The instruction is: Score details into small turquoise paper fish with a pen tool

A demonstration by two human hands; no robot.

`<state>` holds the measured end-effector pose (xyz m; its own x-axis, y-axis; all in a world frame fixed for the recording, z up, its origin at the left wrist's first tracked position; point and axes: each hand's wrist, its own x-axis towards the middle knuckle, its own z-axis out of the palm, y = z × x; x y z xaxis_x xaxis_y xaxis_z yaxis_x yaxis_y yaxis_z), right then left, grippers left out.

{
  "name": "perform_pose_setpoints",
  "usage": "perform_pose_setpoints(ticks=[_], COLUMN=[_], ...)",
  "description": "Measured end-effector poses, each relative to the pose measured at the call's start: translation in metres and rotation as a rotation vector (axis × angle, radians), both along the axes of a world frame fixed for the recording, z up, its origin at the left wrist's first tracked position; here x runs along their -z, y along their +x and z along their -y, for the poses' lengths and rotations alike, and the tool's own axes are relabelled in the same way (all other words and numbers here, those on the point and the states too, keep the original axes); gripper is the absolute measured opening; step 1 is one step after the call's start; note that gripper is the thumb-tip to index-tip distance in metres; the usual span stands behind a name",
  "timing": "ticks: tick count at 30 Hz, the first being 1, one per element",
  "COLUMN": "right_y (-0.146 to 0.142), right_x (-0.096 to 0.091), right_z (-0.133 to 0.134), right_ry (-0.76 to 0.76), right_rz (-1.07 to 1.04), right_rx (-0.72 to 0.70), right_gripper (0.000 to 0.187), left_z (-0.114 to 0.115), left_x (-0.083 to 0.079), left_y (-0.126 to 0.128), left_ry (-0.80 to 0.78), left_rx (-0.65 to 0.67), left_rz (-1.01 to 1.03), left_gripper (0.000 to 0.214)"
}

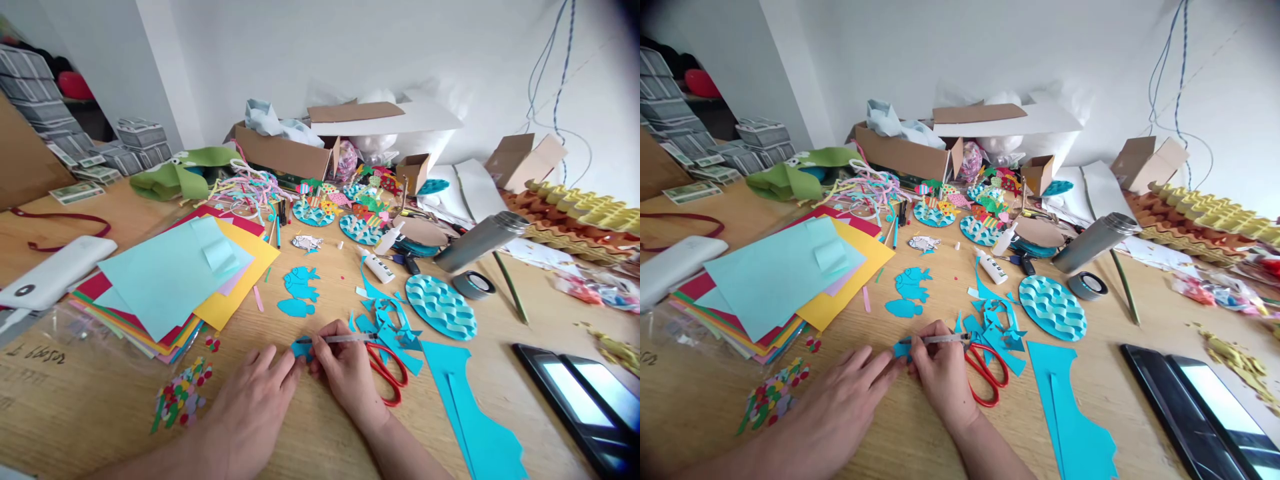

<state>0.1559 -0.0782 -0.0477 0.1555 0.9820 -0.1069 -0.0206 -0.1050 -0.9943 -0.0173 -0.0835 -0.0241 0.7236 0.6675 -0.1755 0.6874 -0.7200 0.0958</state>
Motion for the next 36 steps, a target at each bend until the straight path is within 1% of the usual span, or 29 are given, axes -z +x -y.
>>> perform_pose_setpoints(ticks=[4,9,15,22,36], right_y=[0.0003,-0.0005,-0.0007,-0.0005,-0.0013], right_x=[0.0003,-0.0037,-0.0052,-0.0056,-0.0059], right_z=[-0.0006,-0.0007,-0.0009,-0.0011,-0.0005], right_ry=[-0.006,-0.017,-0.035,-0.02,-0.02], right_rz=[0.007,0.019,0.025,0.026,0.01], right_rx=[-0.004,-0.005,0.002,0.003,0.003], right_gripper=[0.039,0.042,0.043,0.043,0.043], left_z=[-0.0001,0.0003,0.0018,0.0021,0.0014], left_x=[-0.0005,-0.0013,0.0012,0.001,-0.0029], left_y=[-0.0009,-0.0005,-0.0009,-0.0008,0.0001], left_ry=[0.002,0.01,0.042,0.042,0.001], left_rx=[0.003,0.006,-0.021,-0.01,-0.026], left_rz=[0.002,-0.002,0.022,0.01,0.002], left_gripper=[0.049,0.049,0.052,0.052,0.054])
